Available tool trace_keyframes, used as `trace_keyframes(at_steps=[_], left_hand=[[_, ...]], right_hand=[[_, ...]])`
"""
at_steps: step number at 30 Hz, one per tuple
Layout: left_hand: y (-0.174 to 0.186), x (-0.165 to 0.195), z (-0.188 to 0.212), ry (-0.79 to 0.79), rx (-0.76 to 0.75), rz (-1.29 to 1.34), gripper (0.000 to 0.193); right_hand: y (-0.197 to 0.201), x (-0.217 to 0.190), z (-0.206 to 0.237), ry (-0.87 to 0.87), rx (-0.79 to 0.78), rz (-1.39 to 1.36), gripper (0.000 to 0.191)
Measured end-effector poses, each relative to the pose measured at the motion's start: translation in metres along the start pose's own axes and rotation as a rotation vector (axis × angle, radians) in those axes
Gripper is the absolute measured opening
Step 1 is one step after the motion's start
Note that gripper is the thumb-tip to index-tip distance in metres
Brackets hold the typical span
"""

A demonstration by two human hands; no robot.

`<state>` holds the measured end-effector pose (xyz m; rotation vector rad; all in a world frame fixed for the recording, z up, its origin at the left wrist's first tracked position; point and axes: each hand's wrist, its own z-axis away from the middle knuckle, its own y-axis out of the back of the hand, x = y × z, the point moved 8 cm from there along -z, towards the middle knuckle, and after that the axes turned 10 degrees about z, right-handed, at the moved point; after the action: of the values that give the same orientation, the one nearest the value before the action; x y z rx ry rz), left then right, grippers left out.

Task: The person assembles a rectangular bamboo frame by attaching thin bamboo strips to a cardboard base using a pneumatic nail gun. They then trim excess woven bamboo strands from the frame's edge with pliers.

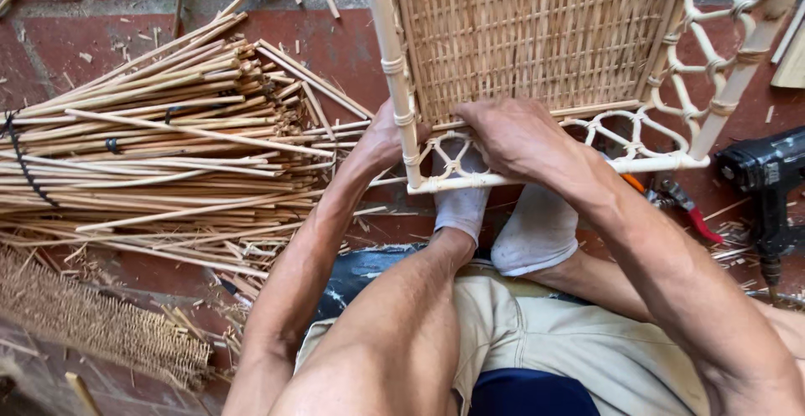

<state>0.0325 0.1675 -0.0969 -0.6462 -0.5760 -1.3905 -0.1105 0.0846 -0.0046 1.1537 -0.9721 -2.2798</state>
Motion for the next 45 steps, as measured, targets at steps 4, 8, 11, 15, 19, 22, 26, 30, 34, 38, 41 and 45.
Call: trace_keyframes(at_steps=[4, 8, 11, 15, 19, 22, 26, 30, 34, 38, 41, 45], left_hand=[[-0.001, -0.001, 0.001, -0.018, -0.033, 0.018, 0.020], [0.003, -0.013, 0.001, 0.067, -0.015, -0.108, 0.021], [0.004, -0.003, -0.005, -0.106, -0.023, -0.165, 0.034], [0.011, -0.014, -0.014, -0.079, 0.022, -0.221, 0.035], [0.015, 0.003, -0.022, -0.359, 0.097, -0.319, 0.047], [0.015, 0.018, -0.034, -0.527, 0.167, -0.394, 0.042], [0.014, 0.010, -0.064, -0.331, 0.206, -0.521, 0.035], [0.015, 0.016, -0.062, -0.389, 0.247, -0.547, 0.027], [0.017, 0.026, -0.067, -0.416, 0.260, -0.563, 0.020], [0.014, 0.037, -0.083, -0.386, 0.243, -0.555, 0.013], [0.009, 0.056, -0.081, -0.537, 0.236, -0.530, 0.009], [0.011, 0.080, -0.082, -0.608, 0.218, -0.471, 0.003]], right_hand=[[0.062, 0.004, 0.088, 0.052, 0.550, -0.231, 0.035], [0.046, 0.101, 0.240, -0.494, 1.057, -0.493, 0.019], [-0.011, 0.156, 0.298, -0.640, 1.129, -0.650, 0.012], [-0.060, 0.163, 0.313, -0.784, 0.874, -0.151, 0.017], [-0.074, 0.149, 0.311, -0.872, 0.700, 0.063, 0.026], [-0.078, 0.142, 0.311, -0.909, 0.578, 0.126, 0.045], [-0.077, 0.136, 0.316, -0.809, 0.589, 0.188, 0.053], [-0.064, 0.160, 0.359, -0.896, 0.704, 0.272, 0.043], [-0.073, 0.213, 0.386, -0.951, 0.611, 0.347, 0.062], [-0.095, 0.259, 0.372, -0.891, 0.620, 0.210, 0.077], [-0.065, 0.250, 0.349, -0.860, 0.650, 0.213, 0.068], [0.027, 0.161, 0.290, -0.730, 0.762, 0.192, 0.064]])
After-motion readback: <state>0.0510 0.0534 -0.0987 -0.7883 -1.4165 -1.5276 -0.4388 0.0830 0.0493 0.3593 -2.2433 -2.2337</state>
